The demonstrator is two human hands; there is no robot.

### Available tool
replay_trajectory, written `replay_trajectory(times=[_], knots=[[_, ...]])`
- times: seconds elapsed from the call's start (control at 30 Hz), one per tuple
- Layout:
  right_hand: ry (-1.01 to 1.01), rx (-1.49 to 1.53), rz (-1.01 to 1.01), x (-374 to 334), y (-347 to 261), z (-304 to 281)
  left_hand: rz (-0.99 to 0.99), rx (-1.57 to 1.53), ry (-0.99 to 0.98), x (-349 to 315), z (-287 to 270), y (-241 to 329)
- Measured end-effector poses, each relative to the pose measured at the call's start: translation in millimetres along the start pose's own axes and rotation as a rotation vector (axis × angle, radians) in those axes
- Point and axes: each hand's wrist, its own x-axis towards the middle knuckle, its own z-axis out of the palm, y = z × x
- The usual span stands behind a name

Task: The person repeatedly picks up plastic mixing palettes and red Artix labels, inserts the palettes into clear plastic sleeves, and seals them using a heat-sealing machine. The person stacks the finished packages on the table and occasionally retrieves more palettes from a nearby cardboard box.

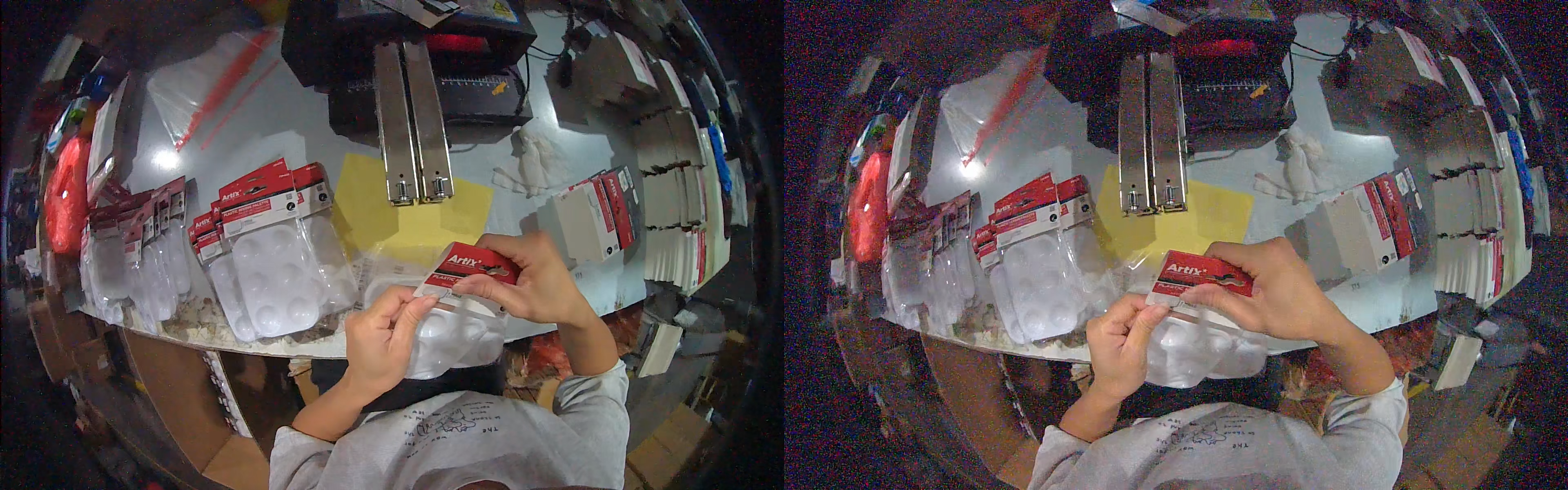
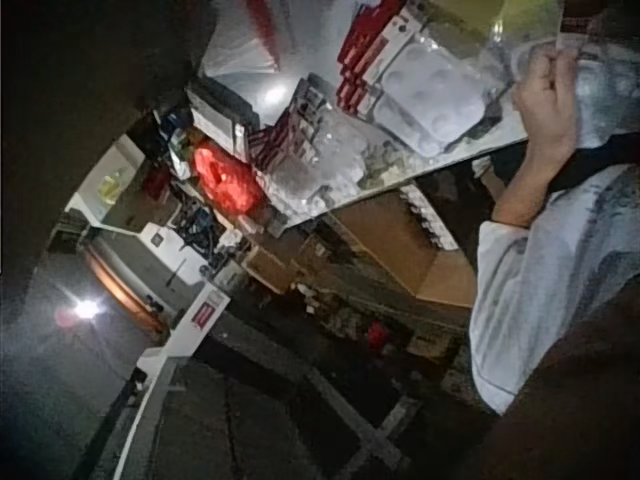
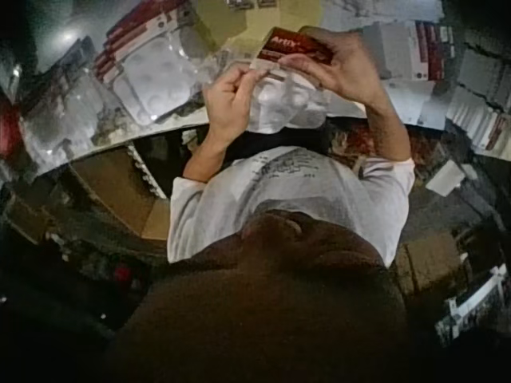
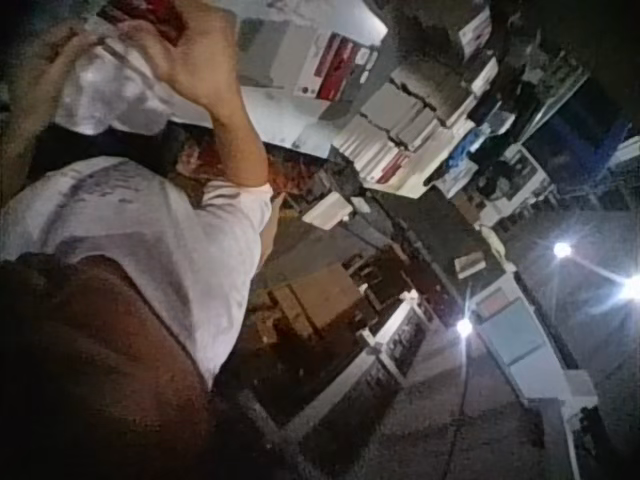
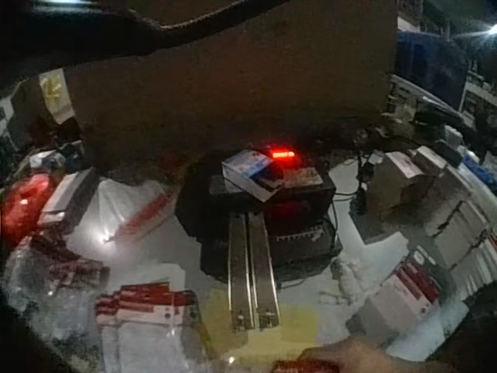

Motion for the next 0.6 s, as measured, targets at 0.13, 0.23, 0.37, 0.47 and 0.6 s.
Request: replay_trajectory(times=[0.13, 0.23, 0.37, 0.47, 0.6], knots=[[-0.04, -0.128, -0.073, 3.4, 4.1, -3.9, 0.045, 0.072, -0.004, 2.9, -0.6, 0.6], [0.072, -0.12, -0.065, 2.5, 11.3, -1.4, 0.061, 0.063, 0.086, 2.0, -0.7, -2.0], [0.085, 0.045, 0.137, -3.5, 25.2, -11.6, 0.0, -0.091, 0.288, 9.0, -7.7, -12.2], [-0.044, 0.441, 0.377, -9.6, 32.5, 3.5, -0.033, -0.114, 0.311, 10.4, -5.6, -17.1], [0.03, 0.603, 0.361, -17.2, 35.0, 14.2, -0.079, -0.058, 0.317, 7.1, -7.0, -18.8]])
